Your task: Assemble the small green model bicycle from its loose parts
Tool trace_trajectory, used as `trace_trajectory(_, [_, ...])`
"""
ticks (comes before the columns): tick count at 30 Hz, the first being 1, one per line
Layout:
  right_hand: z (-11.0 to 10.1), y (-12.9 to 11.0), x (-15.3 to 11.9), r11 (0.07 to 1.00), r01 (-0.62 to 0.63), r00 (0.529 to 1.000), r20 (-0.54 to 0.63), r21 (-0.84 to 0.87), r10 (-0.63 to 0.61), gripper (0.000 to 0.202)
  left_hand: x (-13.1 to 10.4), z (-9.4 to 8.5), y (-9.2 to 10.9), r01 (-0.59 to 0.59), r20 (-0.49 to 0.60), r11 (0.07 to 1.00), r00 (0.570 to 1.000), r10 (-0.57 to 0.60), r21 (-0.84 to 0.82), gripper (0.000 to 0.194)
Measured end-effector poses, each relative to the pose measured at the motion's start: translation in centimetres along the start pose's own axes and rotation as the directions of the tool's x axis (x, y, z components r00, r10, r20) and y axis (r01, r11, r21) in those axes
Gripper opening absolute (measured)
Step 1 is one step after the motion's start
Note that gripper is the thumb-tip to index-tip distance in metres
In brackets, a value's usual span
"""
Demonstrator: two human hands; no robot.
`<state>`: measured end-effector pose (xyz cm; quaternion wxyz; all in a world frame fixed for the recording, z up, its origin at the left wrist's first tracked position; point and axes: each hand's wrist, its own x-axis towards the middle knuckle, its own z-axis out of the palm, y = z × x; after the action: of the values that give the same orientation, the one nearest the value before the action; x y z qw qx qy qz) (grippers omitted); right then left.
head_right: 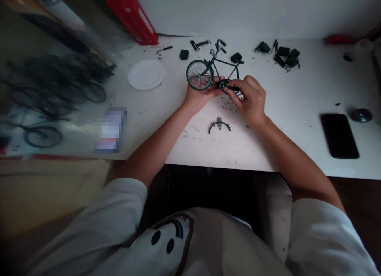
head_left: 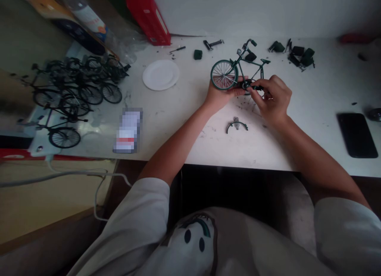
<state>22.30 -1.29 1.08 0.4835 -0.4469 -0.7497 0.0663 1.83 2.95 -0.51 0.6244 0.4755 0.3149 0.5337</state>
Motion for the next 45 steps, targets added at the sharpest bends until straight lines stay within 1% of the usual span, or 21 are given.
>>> trace_trajectory(3, [0.0,-0.1,-0.1,1.0,-0.002,1.0,-0.007,-0.005,0.002,0.054,-0.3,0.3,0.3,0.017,-0.011,0.999,1.0,-0.018,-0.037,0.013])
trace_trajectory(6, [0.0,-0.1,-0.1,1.0,-0.009,1.0,-0.017,0.007,0.009,0.054,-0.4,0.3,0.3,0.007,0.011,0.999,1.0,-0.006,-0.049,0.01])
trace_trajectory(12, [0.2,0.1,-0.3,0.998,-0.063,0.998,-0.018,0.02,0.064,0.054,-0.3,0.0,0.1,0.003,0.025,0.999,1.0,-0.002,-0.052,0.025])
trace_trajectory(15, [0.5,0.3,-0.4,0.996,-0.078,0.996,-0.037,0.037,0.08,0.055,-0.2,-0.3,-0.2,0.014,0.082,0.999,0.997,-0.01,-0.052,0.031])
trace_trajectory(17, [0.7,0.4,-0.5,0.997,-0.074,0.996,-0.051,0.018,0.075,0.058,-0.1,-0.4,-0.4,0.007,0.123,0.998,0.992,0.0,-0.055,0.034])
trace_trajectory(20, [0.8,0.2,-0.5,0.997,-0.073,0.994,-0.078,-0.02,0.072,0.061,0.0,-0.5,-0.5,0.009,0.122,1.0,0.992,-0.006,-0.027,0.038])
trace_trajectory(23, [0.9,0.2,-0.4,0.998,-0.066,0.993,-0.097,0.0,0.066,0.06,-0.1,-0.4,-0.2,0.024,0.089,1.0,0.996,-0.023,-0.008,0.036])
trace_trajectory(27, [0.9,0.5,-0.2,0.997,-0.067,0.993,-0.093,0.032,0.07,0.062,-0.3,-0.1,0.2,0.031,0.095,0.999,0.995,-0.029,-0.015,0.029])
trace_trajectory(31, [0.9,0.7,-0.2,0.996,-0.081,0.993,-0.086,0.037,0.084,0.063,-0.2,-0.1,0.1,0.057,0.093,0.998,0.994,-0.055,-0.013,0.027])
trace_trajectory(36, [1.1,0.7,-0.3,0.994,-0.085,0.991,-0.101,0.065,0.091,0.063,0.0,-0.4,-0.5,0.019,0.099,1.0,0.995,-0.02,0.013,0.023])
trace_trajectory(39, [1.4,0.7,-0.4,0.99,-0.091,0.988,-0.113,0.103,0.103,0.06,0.1,-0.7,-0.7,0.002,0.126,1.0,0.992,-0.004,0.018,0.026])
trace_trajectory(42, [1.5,0.7,-0.4,0.982,-0.097,0.985,-0.126,0.162,0.118,0.056,0.1,-0.7,-0.7,-0.021,0.13,1.0,0.991,0.023,-0.017,0.032])
trace_trajectory(45, [1.6,0.4,-0.5,0.976,-0.106,0.983,-0.126,0.19,0.131,0.053,-0.1,-0.4,-0.3,0.008,0.11,1.0,0.994,-0.005,-0.025,0.028])
